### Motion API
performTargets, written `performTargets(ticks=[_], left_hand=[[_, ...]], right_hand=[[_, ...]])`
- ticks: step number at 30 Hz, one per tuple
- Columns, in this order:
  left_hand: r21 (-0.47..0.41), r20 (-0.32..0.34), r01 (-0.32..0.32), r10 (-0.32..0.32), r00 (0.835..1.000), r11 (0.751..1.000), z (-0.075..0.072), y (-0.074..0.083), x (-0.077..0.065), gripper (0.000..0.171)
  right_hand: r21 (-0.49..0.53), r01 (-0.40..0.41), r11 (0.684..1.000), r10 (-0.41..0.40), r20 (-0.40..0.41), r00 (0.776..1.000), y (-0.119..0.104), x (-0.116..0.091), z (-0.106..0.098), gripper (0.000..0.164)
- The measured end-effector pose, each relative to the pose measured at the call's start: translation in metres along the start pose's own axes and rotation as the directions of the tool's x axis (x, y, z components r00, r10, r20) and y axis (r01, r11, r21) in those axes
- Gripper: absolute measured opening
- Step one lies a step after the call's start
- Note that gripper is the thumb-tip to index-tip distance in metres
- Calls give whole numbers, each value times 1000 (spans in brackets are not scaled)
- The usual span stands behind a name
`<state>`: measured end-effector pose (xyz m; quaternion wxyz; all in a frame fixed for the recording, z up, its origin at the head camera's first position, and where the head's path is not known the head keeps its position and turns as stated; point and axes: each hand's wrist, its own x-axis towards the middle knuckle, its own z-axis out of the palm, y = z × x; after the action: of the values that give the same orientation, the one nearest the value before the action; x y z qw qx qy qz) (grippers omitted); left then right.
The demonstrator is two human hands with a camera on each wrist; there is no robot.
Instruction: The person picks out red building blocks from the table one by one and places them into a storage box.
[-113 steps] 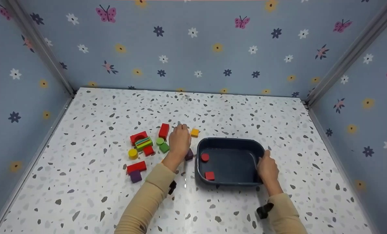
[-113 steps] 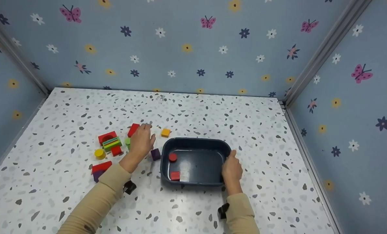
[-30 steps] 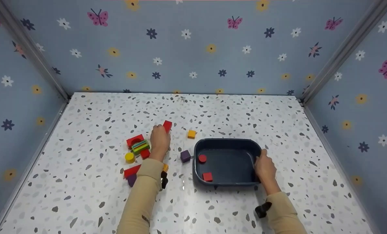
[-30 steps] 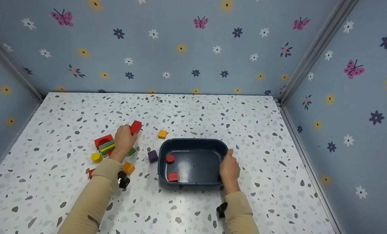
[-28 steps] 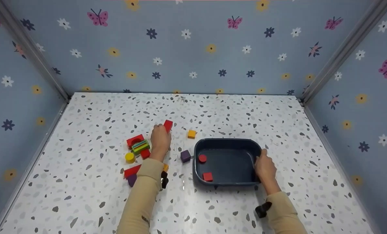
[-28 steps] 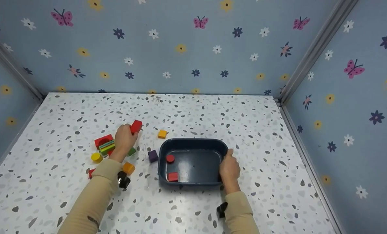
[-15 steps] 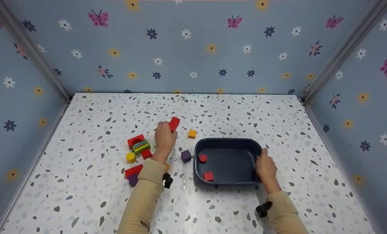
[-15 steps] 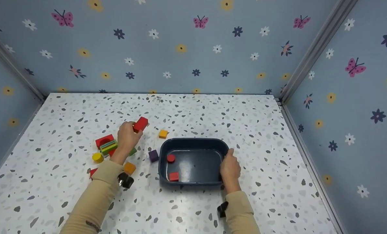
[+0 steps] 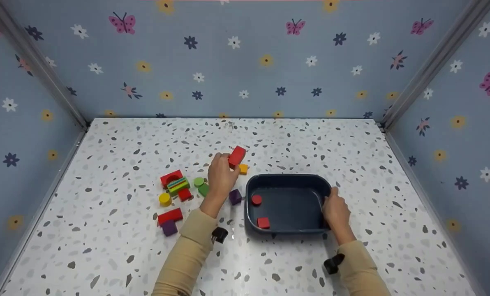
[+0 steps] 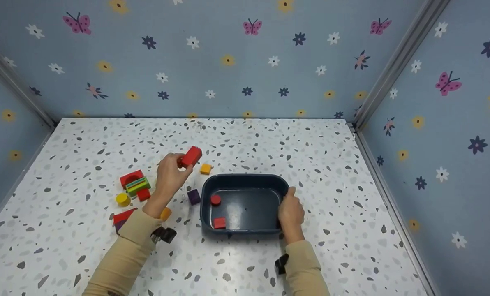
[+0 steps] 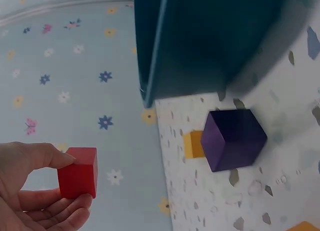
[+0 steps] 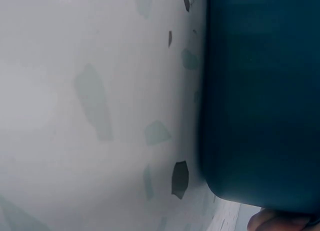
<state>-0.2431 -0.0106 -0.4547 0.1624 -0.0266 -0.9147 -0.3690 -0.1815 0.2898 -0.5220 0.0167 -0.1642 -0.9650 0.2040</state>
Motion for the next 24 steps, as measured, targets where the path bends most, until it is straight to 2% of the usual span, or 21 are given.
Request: performTargets(ticks=[3, 7, 13, 19, 24], left_hand=[[-21, -35, -71, 70, 997, 997, -1, 8, -6, 27], [-52, -38, -120, 118, 992, 991, -2, 18, -15, 26], [-76, -1, -134, 135, 991, 988, 0, 28, -30, 29], [-98, 71, -108, 115, 991, 989, 8, 35, -44, 29], [-96, 89, -113, 121, 989, 989, 16, 38, -54, 30]], right_hand=[[1, 0, 1000, 0, -2, 1000, -1, 0, -1, 21], [7, -7, 1000, 7, 3, 1000, -1, 1, -1, 23], [8, -7, 1000, 7, -1, 1000, 0, 1, -1, 23], [6, -10, 1000, 10, 1, 1000, 1, 1, 0, 20], [3, -14, 1000, 14, -7, 1000, 1, 1, 1, 21]])
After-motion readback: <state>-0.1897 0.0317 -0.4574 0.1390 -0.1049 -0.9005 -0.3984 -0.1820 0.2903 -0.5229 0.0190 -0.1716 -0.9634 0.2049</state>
